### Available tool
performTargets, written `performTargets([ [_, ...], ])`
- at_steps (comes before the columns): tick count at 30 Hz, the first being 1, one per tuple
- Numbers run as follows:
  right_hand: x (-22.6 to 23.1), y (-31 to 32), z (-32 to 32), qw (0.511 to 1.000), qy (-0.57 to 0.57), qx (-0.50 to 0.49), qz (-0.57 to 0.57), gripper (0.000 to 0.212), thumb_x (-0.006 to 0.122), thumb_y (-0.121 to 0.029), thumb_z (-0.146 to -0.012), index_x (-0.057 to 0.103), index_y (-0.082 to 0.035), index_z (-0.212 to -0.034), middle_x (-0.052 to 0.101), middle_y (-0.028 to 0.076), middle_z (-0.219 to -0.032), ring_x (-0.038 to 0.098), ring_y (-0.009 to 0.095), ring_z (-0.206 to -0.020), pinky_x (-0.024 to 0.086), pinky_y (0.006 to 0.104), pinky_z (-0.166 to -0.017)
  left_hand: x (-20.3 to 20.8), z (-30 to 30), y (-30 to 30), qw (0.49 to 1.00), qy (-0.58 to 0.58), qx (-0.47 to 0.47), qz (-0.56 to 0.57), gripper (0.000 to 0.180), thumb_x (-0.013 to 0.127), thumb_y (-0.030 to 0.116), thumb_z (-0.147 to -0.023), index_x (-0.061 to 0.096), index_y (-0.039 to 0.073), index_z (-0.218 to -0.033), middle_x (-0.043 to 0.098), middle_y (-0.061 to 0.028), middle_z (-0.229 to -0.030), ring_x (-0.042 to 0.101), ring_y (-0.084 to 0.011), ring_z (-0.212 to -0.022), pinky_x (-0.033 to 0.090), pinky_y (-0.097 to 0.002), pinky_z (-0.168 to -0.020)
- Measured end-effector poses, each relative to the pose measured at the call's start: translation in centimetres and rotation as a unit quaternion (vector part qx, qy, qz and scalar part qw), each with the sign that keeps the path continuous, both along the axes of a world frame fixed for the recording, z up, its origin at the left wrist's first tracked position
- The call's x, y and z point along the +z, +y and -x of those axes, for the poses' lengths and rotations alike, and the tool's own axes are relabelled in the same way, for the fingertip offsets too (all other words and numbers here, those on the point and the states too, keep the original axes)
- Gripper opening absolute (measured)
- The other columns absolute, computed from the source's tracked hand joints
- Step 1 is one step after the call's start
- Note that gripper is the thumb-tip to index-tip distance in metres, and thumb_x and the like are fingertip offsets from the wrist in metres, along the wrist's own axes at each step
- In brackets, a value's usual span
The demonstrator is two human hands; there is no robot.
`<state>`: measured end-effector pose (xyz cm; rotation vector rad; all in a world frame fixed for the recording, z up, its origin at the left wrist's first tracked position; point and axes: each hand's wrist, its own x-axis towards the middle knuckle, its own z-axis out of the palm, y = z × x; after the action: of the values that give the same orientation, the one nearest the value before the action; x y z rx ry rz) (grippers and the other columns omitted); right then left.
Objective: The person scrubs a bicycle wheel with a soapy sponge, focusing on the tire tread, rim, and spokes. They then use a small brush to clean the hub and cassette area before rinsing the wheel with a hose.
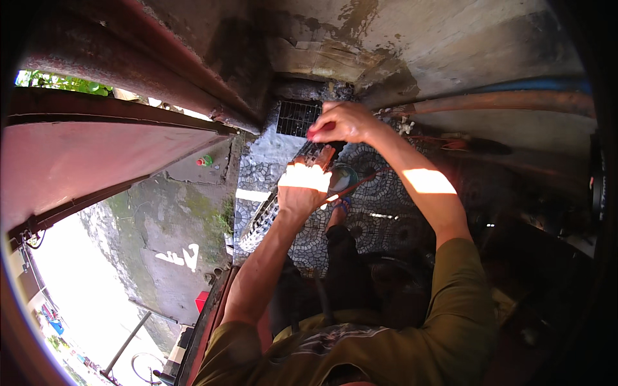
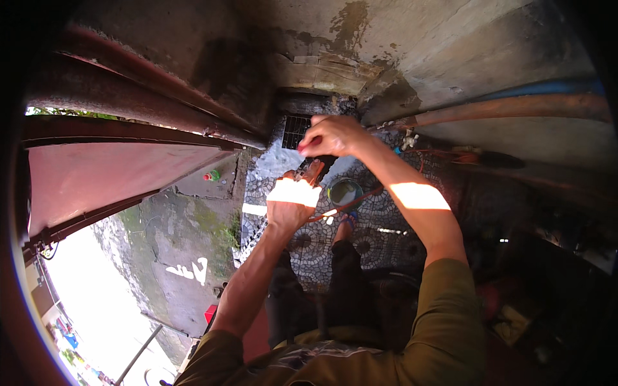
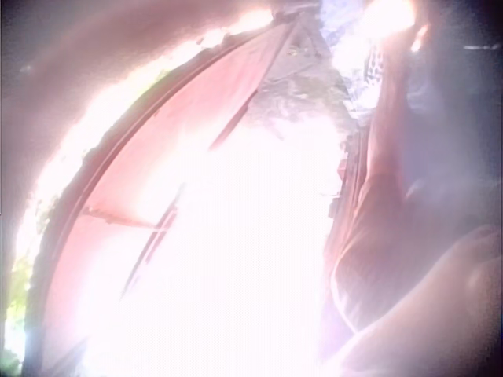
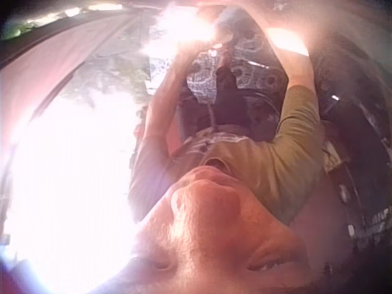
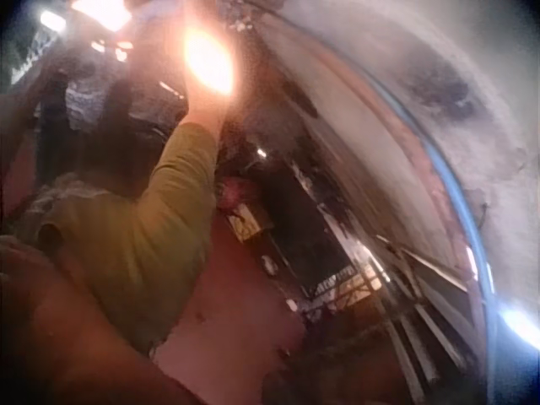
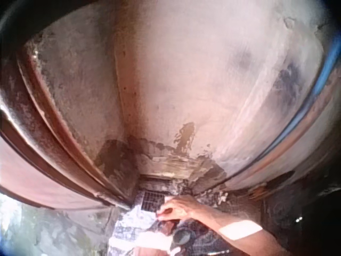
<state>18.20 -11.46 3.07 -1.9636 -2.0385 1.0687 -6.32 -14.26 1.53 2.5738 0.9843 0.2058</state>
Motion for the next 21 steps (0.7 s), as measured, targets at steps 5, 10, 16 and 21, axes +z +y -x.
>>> performTargets([
  [5,-1.3,0.3,-5.1,0.999,0.034,-0.031,0.000,0.051,0.075,-0.068,-0.089,0.086,-0.026,-0.115,0.071,0.003,-0.103,0.072,0.026,-0.101,0.056,0.0393,-0.087,-1.0,0.5,-0.5,1.000,-0.006,-0.021,0.013,0.040,0.071,0.040,-0.096,0.073,0.016,-0.129,0.069,-0.0183,-0.097,0.070,-0.0329,-0.080,0.061,-0.0436,-0.064],
  [10,0.4,0.2,0.7,0.999,0.040,-0.011,-0.006,0.047,0.080,-0.063,-0.087,0.086,-0.023,-0.111,0.071,0.006,-0.104,0.072,0.027,-0.098,0.057,0.0395,-0.086,-2.8,-0.6,-0.5,0.998,-0.032,-0.032,-0.043,0.049,0.071,0.039,-0.095,0.070,0.022,-0.140,0.070,-0.0212,-0.104,0.071,-0.0350,-0.080,0.062,-0.0446,-0.064],
  [16,-1.9,-1.0,-3.4,0.992,0.005,-0.126,-0.014,0.044,0.085,-0.056,-0.083,0.085,-0.022,-0.112,0.072,0.008,-0.109,0.073,0.030,-0.101,0.057,0.0415,-0.089,0.2,-0.4,0.0,1.000,0.001,-0.012,-0.015,0.058,0.072,0.040,-0.094,0.063,0.029,-0.151,0.070,-0.0188,-0.102,0.071,-0.0351,-0.080,0.061,-0.0440,-0.063],
  [21,-2.6,-2.8,-2.7,0.974,0.045,-0.175,-0.136,0.039,0.083,-0.050,-0.088,0.082,-0.024,-0.117,0.071,0.009,-0.113,0.074,0.030,-0.107,0.059,0.0429,-0.090,0.0,-0.7,0.7,0.998,0.010,-0.027,-0.047,0.060,0.075,0.038,-0.093,0.064,0.030,-0.152,0.071,-0.0173,-0.101,0.072,-0.0340,-0.081,0.063,-0.0434,-0.066],
])
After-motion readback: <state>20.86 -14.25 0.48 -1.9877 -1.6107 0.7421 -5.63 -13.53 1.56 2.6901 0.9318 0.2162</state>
